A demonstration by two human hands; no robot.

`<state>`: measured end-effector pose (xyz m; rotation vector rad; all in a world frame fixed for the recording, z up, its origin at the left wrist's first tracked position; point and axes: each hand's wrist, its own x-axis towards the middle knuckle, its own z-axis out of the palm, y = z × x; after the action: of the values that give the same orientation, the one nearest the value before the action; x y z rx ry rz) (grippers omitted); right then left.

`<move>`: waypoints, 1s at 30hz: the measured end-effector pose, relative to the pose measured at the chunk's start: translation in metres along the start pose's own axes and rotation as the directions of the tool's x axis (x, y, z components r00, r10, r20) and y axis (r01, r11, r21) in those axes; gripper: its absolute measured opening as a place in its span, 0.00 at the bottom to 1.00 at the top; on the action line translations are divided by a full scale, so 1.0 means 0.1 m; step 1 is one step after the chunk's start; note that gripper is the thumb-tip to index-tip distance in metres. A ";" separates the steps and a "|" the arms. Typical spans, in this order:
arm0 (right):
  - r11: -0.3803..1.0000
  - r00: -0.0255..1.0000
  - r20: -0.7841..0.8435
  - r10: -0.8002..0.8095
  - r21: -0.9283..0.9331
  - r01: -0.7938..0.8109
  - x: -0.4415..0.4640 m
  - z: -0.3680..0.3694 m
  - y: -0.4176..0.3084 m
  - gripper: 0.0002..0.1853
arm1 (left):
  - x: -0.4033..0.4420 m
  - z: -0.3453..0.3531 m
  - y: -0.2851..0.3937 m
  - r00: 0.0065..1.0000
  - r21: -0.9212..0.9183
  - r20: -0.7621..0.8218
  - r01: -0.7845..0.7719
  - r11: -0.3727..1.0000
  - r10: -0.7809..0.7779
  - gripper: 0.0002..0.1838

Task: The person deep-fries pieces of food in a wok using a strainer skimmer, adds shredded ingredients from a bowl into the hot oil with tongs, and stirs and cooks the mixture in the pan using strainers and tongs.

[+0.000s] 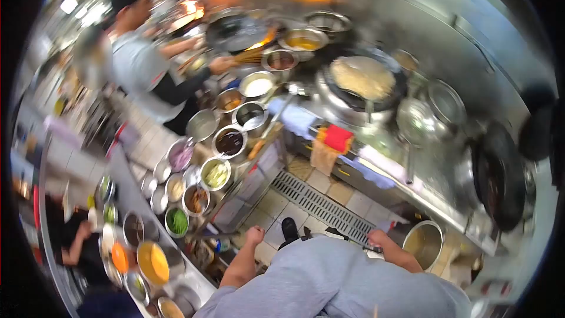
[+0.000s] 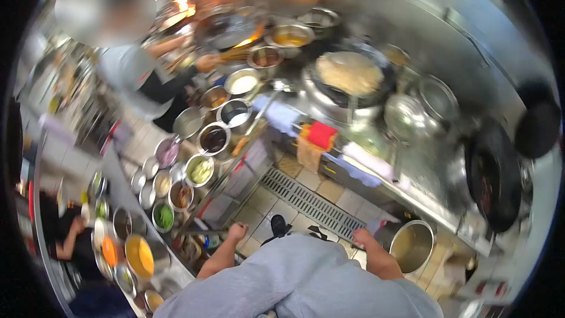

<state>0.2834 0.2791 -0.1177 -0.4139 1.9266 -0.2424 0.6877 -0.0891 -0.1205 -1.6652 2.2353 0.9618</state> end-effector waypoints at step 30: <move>0.908 0.951 -0.203 -0.235 0.304 0.289 -0.07 0.66 -0.40 0.07 | -0.32 -0.19 -0.46 0.969 0.247 0.229 -0.144 0.958 0.086 0.15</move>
<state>0.3538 0.2469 -0.1230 -0.4378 1.9382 -0.7884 0.7451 -0.0822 -0.1069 -1.2661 2.2188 0.7875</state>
